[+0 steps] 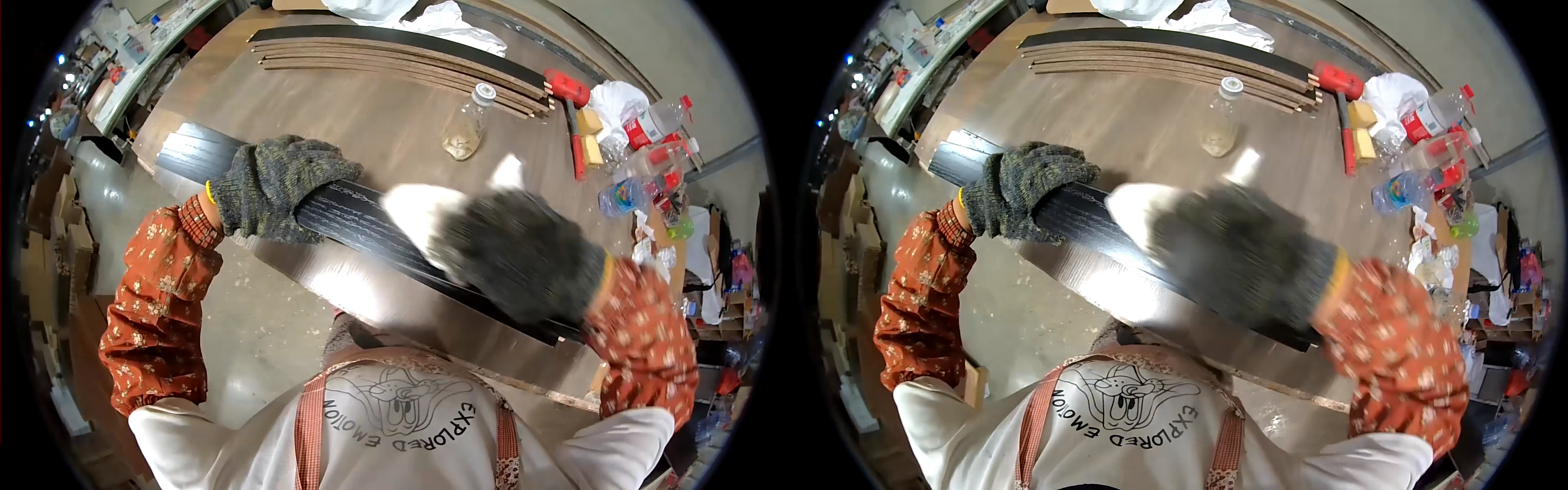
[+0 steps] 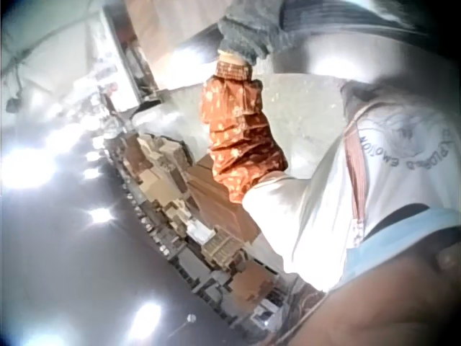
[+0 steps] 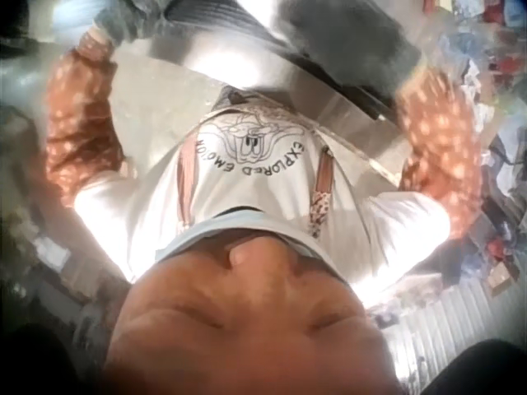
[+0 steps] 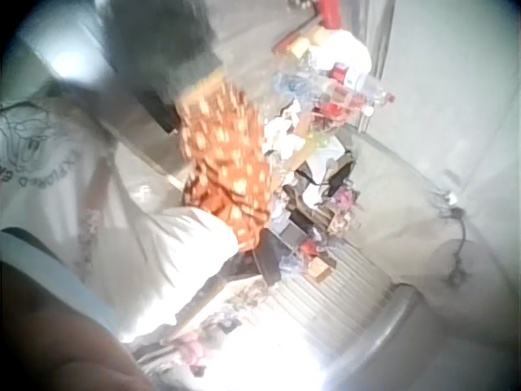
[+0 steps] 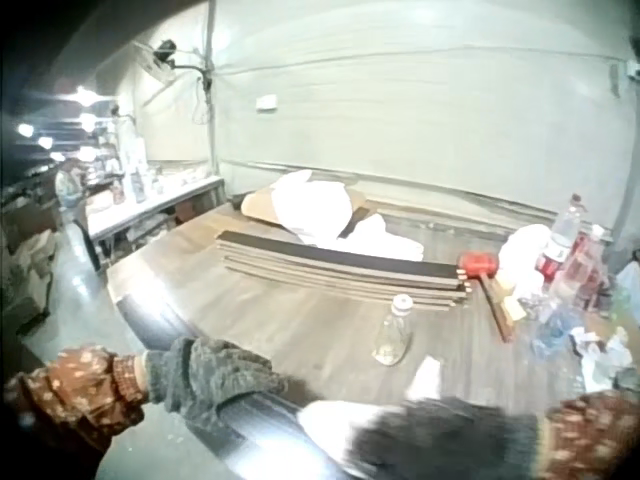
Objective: The person wipes dark wooden slats with a cloth, handling them individually from a stack and applying liquid from a bottle.
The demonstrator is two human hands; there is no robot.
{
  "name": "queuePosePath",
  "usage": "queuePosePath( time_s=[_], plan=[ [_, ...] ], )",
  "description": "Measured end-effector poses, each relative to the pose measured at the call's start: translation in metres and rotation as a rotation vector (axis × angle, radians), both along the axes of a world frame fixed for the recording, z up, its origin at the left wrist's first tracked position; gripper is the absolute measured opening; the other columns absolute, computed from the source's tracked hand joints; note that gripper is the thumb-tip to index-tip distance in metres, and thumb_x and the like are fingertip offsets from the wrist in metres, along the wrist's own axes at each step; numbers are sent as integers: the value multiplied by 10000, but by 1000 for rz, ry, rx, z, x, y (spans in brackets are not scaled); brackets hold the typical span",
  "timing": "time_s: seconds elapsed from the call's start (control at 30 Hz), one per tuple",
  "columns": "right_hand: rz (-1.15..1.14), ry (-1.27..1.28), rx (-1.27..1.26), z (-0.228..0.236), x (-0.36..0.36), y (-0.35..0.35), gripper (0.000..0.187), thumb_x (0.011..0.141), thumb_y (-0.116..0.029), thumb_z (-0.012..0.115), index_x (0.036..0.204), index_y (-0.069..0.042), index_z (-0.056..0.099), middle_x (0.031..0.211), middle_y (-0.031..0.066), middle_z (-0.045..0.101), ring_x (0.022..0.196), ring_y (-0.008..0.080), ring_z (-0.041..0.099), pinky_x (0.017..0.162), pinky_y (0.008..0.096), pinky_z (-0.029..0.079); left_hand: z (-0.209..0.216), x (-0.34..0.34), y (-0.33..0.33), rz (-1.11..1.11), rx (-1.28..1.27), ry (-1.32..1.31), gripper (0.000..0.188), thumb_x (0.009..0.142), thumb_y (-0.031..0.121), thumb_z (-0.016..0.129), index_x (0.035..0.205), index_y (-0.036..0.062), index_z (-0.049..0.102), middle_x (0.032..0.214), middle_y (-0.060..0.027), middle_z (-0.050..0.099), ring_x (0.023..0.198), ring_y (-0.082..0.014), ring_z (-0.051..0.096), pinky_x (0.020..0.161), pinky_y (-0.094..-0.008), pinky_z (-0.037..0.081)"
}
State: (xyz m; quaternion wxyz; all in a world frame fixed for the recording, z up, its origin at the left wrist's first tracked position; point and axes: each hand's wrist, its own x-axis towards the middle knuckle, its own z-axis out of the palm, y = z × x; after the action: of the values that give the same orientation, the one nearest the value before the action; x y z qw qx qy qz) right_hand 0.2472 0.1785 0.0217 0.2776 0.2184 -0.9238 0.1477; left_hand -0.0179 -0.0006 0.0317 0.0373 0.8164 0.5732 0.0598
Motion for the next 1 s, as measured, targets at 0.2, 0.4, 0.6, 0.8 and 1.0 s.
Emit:
queuePosePath(
  time_s=[0.2,0.4,0.6,0.8,1.0],
  plan=[
    [25,-329,-172,17,-94,4,236,910,-198,565,1078,-44,624,1066,79,631,949,189,611,808,302,515,7,-7,0,-56,59,20,815,663,485,765,1318,85,493,1257,-178,558,1180,-364,530,996,-472,427],
    [-393,-55,376,7,-1,76,262,831,-180,592,1075,-115,661,1156,85,615,1066,275,575,921,428,466,5,-2,1,-2,36,75,853,646,516,753,1361,146,474,1306,-104,547,1259,-364,472,1033,-496,398],
    [-448,-172,345,2,60,89,356,810,-218,634,1158,-141,637,1190,78,605,1090,304,564,943,431,455,7,-10,2,-35,-26,95,953,595,495,818,1389,157,416,1340,-142,496,1301,-396,404,1085,-527,321],
    [-422,-58,323,-21,71,105,374,801,-202,644,1171,-147,634,1178,80,607,1052,310,574,906,432,470,35,0,18,236,-339,-438,972,604,549,832,1371,88,452,1380,-114,492,1303,-304,436,1098,-427,318],
    [-498,-203,-113,-10,61,103,293,867,-168,590,1150,-137,661,1168,119,621,1088,325,569,956,417,448,4,0,111,459,-393,-487,919,672,411,844,1423,145,385,1369,-135,489,1276,-292,452,1040,-473,409]
  ],
)
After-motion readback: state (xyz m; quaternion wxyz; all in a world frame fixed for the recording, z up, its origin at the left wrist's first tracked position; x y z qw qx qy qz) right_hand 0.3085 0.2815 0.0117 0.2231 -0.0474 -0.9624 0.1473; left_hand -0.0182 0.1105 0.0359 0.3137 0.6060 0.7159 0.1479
